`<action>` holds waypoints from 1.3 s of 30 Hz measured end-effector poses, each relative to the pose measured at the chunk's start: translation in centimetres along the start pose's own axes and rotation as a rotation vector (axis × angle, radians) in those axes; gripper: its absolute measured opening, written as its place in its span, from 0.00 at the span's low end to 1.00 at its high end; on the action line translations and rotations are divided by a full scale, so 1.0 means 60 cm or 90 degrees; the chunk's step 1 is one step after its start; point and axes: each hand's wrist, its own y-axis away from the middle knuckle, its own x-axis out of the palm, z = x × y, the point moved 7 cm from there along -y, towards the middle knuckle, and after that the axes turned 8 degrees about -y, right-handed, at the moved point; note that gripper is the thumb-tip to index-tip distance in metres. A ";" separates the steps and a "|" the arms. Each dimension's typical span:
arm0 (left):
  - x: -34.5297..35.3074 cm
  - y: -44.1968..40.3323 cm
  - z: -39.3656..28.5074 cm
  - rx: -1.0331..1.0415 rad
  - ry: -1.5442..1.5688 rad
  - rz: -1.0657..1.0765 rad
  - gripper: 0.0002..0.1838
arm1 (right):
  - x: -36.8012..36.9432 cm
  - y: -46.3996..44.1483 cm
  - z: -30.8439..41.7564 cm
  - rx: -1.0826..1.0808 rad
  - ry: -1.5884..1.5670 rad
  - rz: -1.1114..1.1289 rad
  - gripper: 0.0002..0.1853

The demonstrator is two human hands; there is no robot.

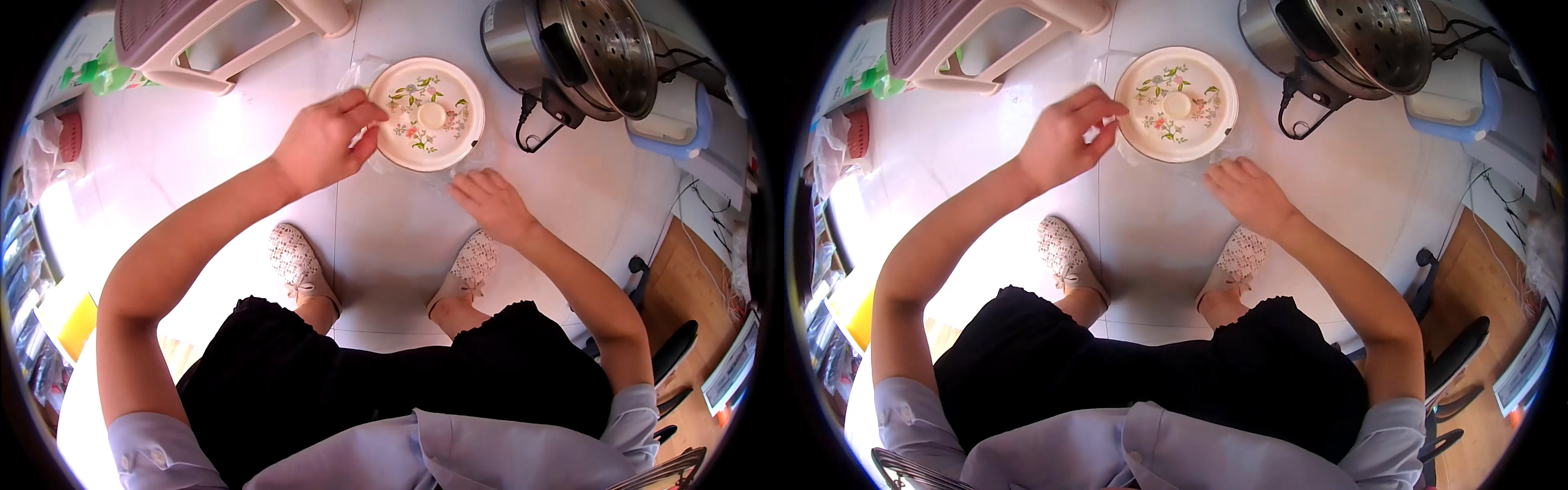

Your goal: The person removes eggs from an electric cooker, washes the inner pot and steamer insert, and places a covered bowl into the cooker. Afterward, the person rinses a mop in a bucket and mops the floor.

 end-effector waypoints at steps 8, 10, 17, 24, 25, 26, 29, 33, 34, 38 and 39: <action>0.098 0.027 0.110 -0.632 0.386 0.181 0.15 | 0.032 -0.019 0.029 0.007 -0.091 0.029 0.23; 0.124 0.025 0.136 -0.625 0.425 0.203 0.16 | 0.036 -0.023 0.026 0.023 -0.092 0.036 0.24; 0.140 0.025 0.090 -0.630 0.544 0.296 0.16 | 0.043 -0.035 0.013 0.075 -0.068 0.116 0.20; 0.122 0.005 0.094 -0.582 0.466 0.220 0.16 | 0.056 -0.027 0.008 0.110 -0.071 0.150 0.15; 0.127 0.008 0.102 -0.559 0.455 0.224 0.16 | 0.059 -0.024 0.006 0.114 -0.069 0.146 0.15; 0.126 0.009 0.106 -0.552 0.452 0.225 0.16 | 0.062 -0.022 0.003 0.117 -0.082 0.159 0.16; 0.111 0.012 0.109 -0.511 0.435 0.227 0.14 | 0.062 -0.019 -0.007 0.135 -0.084 0.179 0.17; 0.061 0.037 0.078 -0.556 0.518 0.219 0.11 | 0.059 -0.018 -0.016 0.152 -0.086 0.201 0.17; 0.044 0.043 0.066 -0.558 0.511 0.238 0.11 | 0.054 -0.017 -0.020 0.158 -0.083 0.195 0.17; -0.030 0.057 0.022 -0.543 0.549 0.216 0.10 | -0.033 -0.028 -0.022 0.151 -0.200 0.060 0.13; -0.051 0.054 0.009 -0.536 0.567 0.191 0.10 | -0.059 -0.029 -0.027 0.173 -0.257 0.005 0.12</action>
